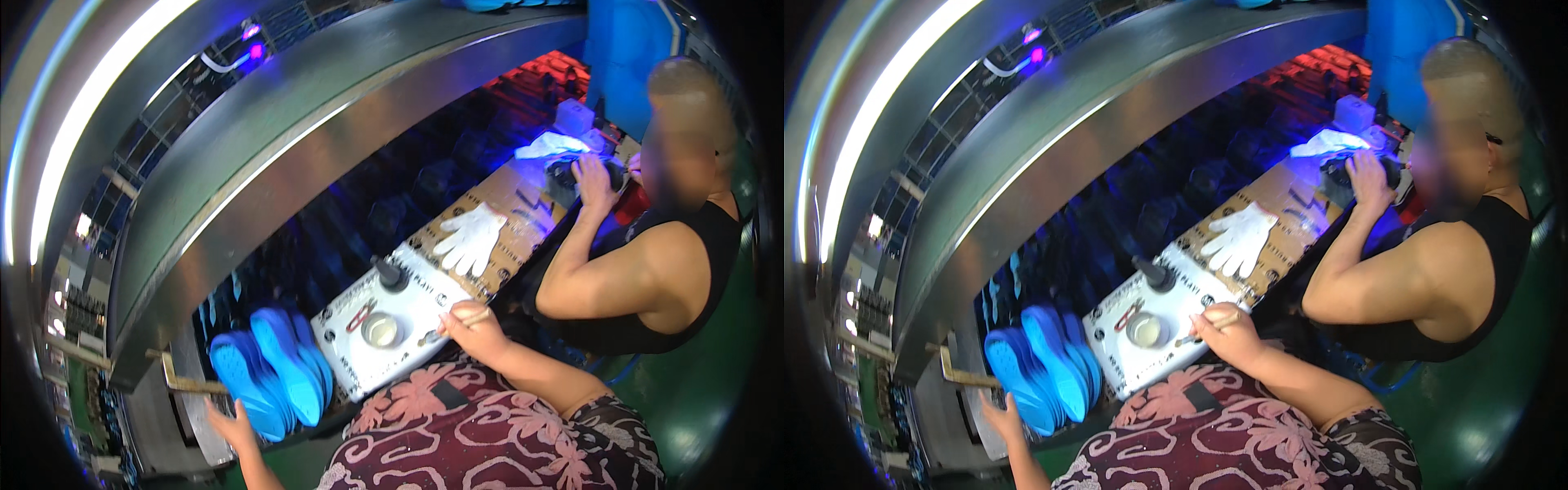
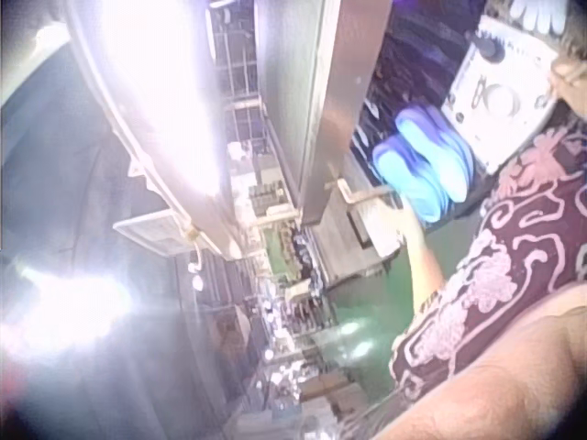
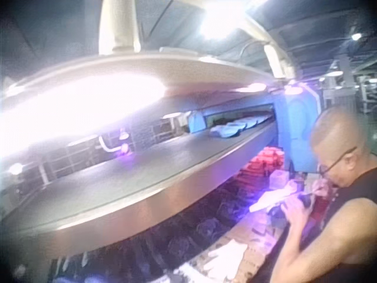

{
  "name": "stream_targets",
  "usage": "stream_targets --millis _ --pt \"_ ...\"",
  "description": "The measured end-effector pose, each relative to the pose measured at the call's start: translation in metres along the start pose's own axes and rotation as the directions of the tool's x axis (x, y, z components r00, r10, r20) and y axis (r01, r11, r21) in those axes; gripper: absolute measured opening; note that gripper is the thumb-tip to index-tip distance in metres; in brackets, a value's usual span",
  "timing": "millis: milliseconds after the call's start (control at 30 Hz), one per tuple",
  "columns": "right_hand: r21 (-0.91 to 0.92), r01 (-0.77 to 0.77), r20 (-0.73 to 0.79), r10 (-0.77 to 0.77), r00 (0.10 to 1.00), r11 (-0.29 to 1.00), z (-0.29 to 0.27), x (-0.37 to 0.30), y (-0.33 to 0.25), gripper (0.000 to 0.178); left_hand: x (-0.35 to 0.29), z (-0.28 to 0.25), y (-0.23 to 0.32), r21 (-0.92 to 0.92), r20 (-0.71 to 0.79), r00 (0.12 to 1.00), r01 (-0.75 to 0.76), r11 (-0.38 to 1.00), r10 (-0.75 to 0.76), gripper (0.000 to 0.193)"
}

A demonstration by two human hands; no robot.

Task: The person applies adhesive to shoe soles using a brush and places the soles onto an overhead conveyor belt.

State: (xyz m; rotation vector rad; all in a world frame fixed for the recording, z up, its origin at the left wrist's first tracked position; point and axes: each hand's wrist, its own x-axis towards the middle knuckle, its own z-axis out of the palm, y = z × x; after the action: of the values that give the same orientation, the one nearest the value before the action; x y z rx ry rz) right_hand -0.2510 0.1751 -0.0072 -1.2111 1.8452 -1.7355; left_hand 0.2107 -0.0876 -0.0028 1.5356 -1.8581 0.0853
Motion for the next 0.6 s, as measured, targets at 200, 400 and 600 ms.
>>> stream_targets --millis 200,400,600 --pt "-0.029 -0.099 -0.031 0.098 0.995 0.995 0.018 0.017 0.012 0.027 -0.008 0.002 -0.013 -0.066 0.507 0.848 0.219 0.973 -0.156 0.045" --pt "-0.186 0.087 0.051 -0.078 0.996 0.979 0.05 0.045 0.002 0.028 0.0 -0.042 -0.001 -0.504 0.794 0.56 0.824 0.258 -0.237 0.05" --pt "-0.318 0.228 0.227 -0.159 0.961 0.92 0.093 0.053 0.027 0.023 -0.039 -0.043 -0.011 -0.488 0.868 0.497 0.846 -0.215 -0.015 0.069"
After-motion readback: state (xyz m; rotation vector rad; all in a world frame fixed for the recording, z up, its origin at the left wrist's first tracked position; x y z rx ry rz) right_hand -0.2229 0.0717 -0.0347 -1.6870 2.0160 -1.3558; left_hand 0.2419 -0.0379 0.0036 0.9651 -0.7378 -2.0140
